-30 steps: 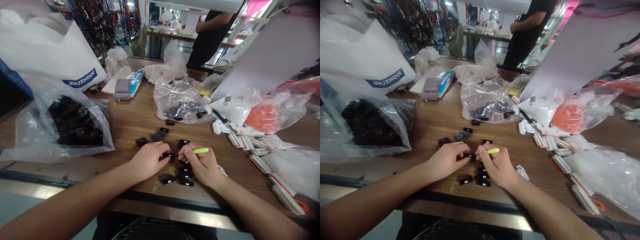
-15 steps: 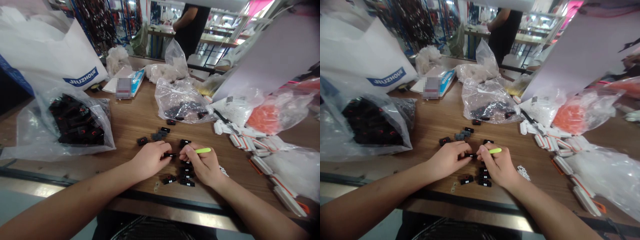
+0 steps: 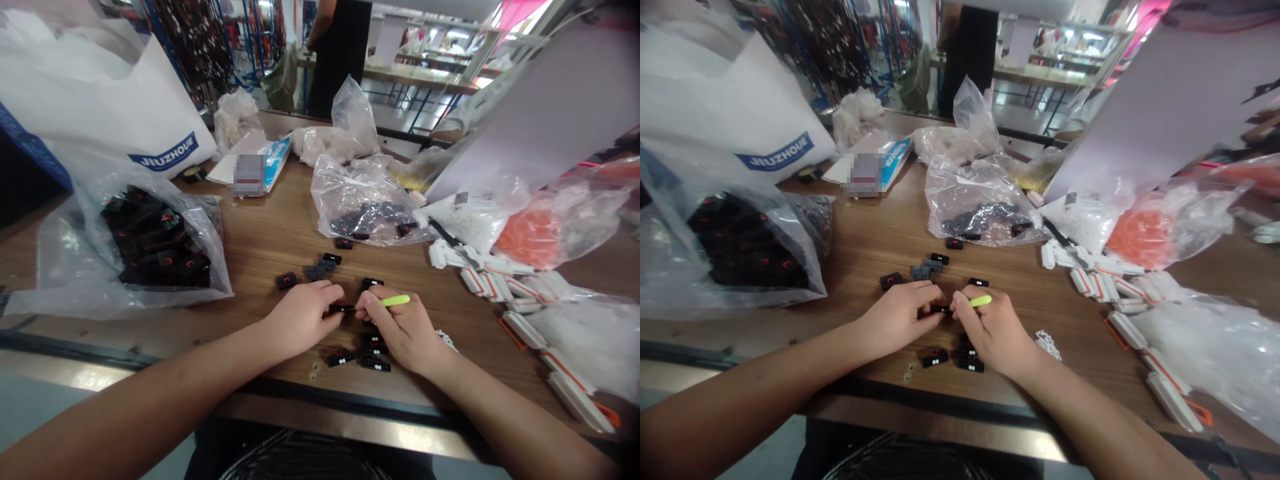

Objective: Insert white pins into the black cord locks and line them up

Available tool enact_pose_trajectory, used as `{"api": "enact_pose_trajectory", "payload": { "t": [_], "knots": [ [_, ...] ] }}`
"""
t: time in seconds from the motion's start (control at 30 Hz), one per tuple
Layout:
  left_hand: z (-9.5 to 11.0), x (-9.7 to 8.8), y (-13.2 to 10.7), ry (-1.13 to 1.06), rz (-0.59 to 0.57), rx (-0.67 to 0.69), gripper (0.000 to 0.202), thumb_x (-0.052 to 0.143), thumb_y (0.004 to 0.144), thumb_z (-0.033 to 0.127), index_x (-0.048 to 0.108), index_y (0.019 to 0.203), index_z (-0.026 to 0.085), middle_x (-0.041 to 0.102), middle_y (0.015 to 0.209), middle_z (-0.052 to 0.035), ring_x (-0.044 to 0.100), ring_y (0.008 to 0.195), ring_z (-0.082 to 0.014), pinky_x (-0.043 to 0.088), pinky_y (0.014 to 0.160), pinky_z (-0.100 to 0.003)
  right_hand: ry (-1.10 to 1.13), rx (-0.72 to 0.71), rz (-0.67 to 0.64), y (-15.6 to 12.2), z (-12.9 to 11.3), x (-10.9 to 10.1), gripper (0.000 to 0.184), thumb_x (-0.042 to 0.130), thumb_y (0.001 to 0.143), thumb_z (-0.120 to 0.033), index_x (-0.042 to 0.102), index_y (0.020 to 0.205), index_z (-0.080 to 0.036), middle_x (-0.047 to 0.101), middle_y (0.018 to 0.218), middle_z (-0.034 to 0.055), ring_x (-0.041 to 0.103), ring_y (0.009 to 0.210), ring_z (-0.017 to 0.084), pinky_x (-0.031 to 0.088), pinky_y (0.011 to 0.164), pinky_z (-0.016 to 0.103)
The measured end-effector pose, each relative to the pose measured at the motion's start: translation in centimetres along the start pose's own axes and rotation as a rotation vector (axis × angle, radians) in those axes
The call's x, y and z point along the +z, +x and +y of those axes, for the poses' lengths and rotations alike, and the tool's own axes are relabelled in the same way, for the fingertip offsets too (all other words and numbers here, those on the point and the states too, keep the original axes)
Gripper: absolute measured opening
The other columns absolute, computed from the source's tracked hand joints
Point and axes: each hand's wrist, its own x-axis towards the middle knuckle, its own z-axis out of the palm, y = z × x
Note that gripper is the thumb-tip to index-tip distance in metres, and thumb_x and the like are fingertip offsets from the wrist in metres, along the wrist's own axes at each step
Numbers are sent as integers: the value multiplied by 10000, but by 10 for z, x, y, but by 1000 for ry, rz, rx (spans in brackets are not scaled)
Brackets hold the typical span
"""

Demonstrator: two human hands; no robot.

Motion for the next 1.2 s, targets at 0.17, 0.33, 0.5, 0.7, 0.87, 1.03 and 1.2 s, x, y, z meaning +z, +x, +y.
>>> {"api": "enact_pose_trajectory", "payload": {
  "t": [0.17,0.33,0.5,0.7,0.87,1.03,1.2],
  "knots": [
    [-1,1,0,-28,0,-7,85,646,835,116,592,843,181,560,775,21,560,720,-149,430,652,-266,-86,-51,12,-1,-1,3,324,439,1000,-286,591,733,-186,621,681,20,590,634,140,461,627,278],
    [-1,0,1,-6,4,6,82,652,836,125,599,857,185,563,774,25,563,716,-147,430,654,-273,82,24,123,-6,10,4,299,477,990,-300,640,767,-184,669,713,17,643,647,132,505,644,251],
    [0,-1,1,-11,-17,-17,60,629,850,141,598,864,189,577,791,19,567,697,-143,441,643,-273,109,36,154,-6,6,1,312,465,993,-296,663,782,-179,665,695,17,625,619,121,502,603,240],
    [-1,-1,1,-16,-20,-12,60,629,850,137,599,872,184,585,816,13,575,711,-144,445,644,-270,93,29,107,-5,5,4,309,471,986,-292,656,766,-179,659,701,18,629,632,123,502,610,246],
    [1,-2,2,-15,-16,-11,69,635,845,127,604,877,181,586,812,12,576,710,-147,446,648,-272,102,46,112,-5,7,5,299,472,985,-286,663,781,-180,662,712,16,634,645,123,504,617,244],
    [3,-3,2,-21,-25,-29,84,645,836,118,603,868,183,586,802,13,571,699,-145,443,645,-273,90,35,113,-5,6,5,313,465,990,-296,661,777,-178,657,705,18,630,636,123,503,616,242],
    [1,-3,2,-13,-27,-24,53,625,849,140,600,855,186,574,782,14,564,688,-143,439,636,-273,77,57,90,-3,7,7,325,464,993,-324,658,777,-178,664,715,28,634,640,133,510,613,247]
  ]
}}
